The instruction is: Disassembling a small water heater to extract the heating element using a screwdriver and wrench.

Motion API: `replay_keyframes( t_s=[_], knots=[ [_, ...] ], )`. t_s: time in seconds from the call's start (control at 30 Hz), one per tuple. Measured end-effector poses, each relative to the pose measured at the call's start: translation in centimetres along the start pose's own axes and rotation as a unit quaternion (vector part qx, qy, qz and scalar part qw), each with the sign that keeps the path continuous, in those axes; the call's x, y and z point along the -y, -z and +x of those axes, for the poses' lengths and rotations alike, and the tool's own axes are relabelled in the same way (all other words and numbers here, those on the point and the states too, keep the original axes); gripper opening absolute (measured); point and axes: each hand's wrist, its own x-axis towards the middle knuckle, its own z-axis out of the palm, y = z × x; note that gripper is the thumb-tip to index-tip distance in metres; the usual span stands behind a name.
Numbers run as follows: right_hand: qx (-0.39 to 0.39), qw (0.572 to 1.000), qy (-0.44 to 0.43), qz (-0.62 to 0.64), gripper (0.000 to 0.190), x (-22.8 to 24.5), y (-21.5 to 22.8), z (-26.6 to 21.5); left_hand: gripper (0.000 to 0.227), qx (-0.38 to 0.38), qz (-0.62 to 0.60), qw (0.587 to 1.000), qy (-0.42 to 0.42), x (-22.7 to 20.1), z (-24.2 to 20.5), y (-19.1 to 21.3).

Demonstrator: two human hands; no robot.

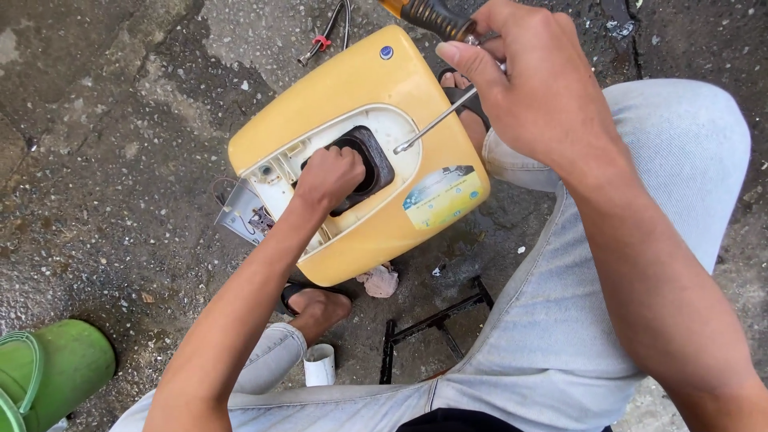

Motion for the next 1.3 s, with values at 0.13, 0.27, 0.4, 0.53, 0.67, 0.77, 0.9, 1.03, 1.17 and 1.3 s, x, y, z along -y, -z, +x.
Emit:
replay_keyframes(
  t_s=[0.13,0.27,0.4,0.53,0.67,0.77,0.9,1.03,1.17,1.3],
  knots=[
    [0.004,1.000,-0.007,-0.008,0.013,0.3,-0.1,0.1,0.014,-0.034,0.015,0.999,-0.024,0.7,-0.7,0.6],
    [0.001,1.000,-0.002,-0.006,0.014,0.2,-0.1,0.2,0.011,-0.046,0.031,0.997,-0.045,1.2,-1.8,1.6],
    [0.006,1.000,0.000,-0.002,0.014,0.5,0.0,0.2,0.013,-0.066,0.058,0.994,-0.059,1.2,-2.3,2.5],
    [0.004,1.000,0.006,-0.024,0.014,0.6,-0.2,0.1,0.011,-0.036,0.070,0.994,-0.077,1.6,-2.6,3.6],
    [0.008,1.000,0.011,-0.012,0.019,0.8,-0.1,0.2,0.010,-0.064,0.098,0.987,-0.108,1.7,-2.8,4.0],
    [0.016,1.000,-0.015,-0.012,0.020,1.0,-0.1,0.5,0.008,-0.057,0.095,0.987,-0.118,1.4,-2.4,3.4],
    [0.027,0.998,-0.053,-0.015,0.023,1.3,-0.1,0.9,0.022,-0.002,0.072,0.986,-0.148,1.5,-1.5,2.5],
    [0.040,0.994,-0.103,0.002,0.020,2.0,-0.1,0.9,0.019,-0.059,0.094,0.985,-0.133,0.4,-1.9,3.5],
    [0.034,0.997,-0.074,0.002,0.021,1.9,-0.3,0.5,0.010,-0.089,0.094,0.986,-0.104,-0.2,-2.8,3.0],
    [0.039,0.997,-0.061,-0.002,0.021,1.9,-0.5,0.5,0.016,-0.074,0.071,0.988,-0.115,0.3,-4.0,2.5]
  ],
)
